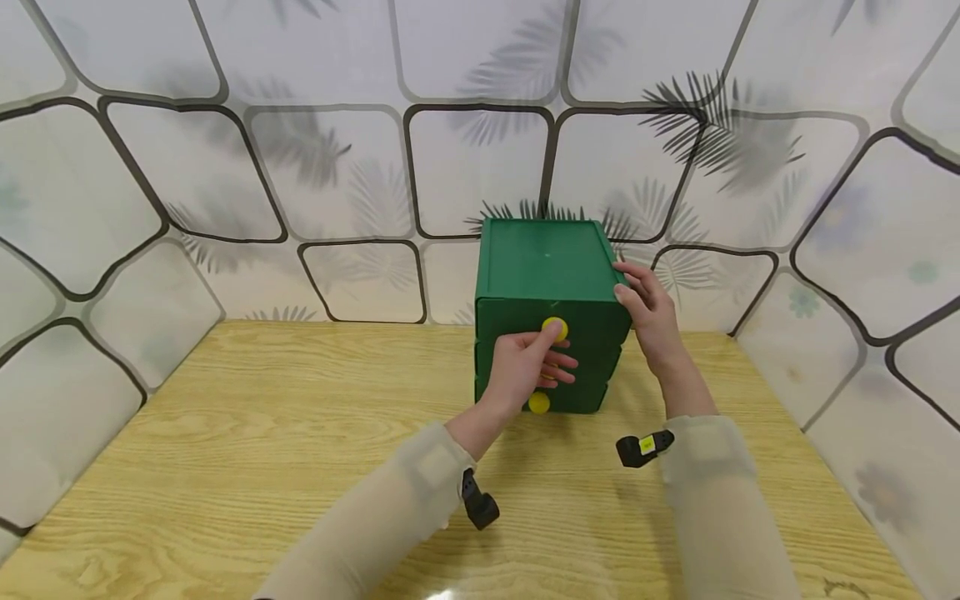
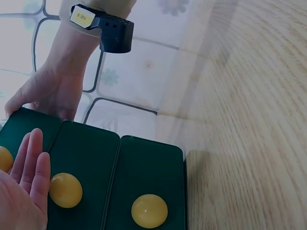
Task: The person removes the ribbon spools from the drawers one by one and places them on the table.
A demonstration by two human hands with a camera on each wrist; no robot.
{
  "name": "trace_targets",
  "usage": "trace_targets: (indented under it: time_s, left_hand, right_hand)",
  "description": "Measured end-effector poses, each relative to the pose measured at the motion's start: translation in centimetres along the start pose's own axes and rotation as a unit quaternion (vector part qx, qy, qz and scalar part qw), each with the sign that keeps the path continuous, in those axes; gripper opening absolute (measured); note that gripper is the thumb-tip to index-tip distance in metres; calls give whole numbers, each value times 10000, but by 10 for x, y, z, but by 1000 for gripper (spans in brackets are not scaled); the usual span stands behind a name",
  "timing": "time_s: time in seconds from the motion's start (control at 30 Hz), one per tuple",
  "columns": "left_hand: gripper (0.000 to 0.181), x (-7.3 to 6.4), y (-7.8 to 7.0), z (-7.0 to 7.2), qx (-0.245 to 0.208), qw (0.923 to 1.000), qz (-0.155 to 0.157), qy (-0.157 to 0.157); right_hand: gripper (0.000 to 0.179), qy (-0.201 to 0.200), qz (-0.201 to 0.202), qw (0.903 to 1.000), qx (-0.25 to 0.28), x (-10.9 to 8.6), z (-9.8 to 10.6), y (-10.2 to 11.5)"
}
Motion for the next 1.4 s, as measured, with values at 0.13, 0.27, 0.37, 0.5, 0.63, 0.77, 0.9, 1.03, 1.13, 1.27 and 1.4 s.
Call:
trace_targets:
  time_s: [0.13,0.27,0.37,0.5,0.63,0.77,0.9,1.03,1.13,1.27,1.4]
  left_hand:
    - [44,-2,1,-1,-68,9999,75,-85]
    - [43,-6,2,-1,-94,9999,107,-22]
    - [43,-11,3,-2,-35,9999,59,77]
    - [45,-19,4,-1,78,9998,7,177]
    - [45,-26,7,1,53,9996,22,278]
    - [40,-35,8,0,-230,9985,56,491]
    - [36,-45,10,-2,-351,9974,71,618]
    - [35,-57,12,-2,-298,9973,132,656]
    - [35,-66,13,-2,-343,9963,242,746]
    - [38,-80,13,-3,-335,9948,422,860]
    - [38,-92,12,-4,-335,9927,608,985]
  right_hand:
    - [34,271,-207,9994,27,1,3,1]
    - [40,962,-514,9936,-295,4,13,7]
    - [43,1450,-616,9854,-653,7,20,12]
    - [43,1679,-636,9817,-631,10,22,13]
    - [42,1648,-578,9838,-392,12,20,12]
    - [43,1683,-523,9835,-412,12,21,12]
    - [45,1747,-544,9815,-560,11,23,12]
    - [46,1752,-597,9800,-724,11,23,12]
    - [47,1762,-600,9793,-798,10,22,13]
    - [47,1742,-585,9795,-829,10,22,12]
    - [46,1751,-557,9801,-753,9,23,12]
Point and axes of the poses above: each hand's wrist, its own x-axis towards the middle knuckle, its own z-axis out of the back of the hand, y = z × x, the point moved 2 cm from there along x, towards the middle knuckle, and after that the axes turned 12 degrees about z, right-handed, at the moved point
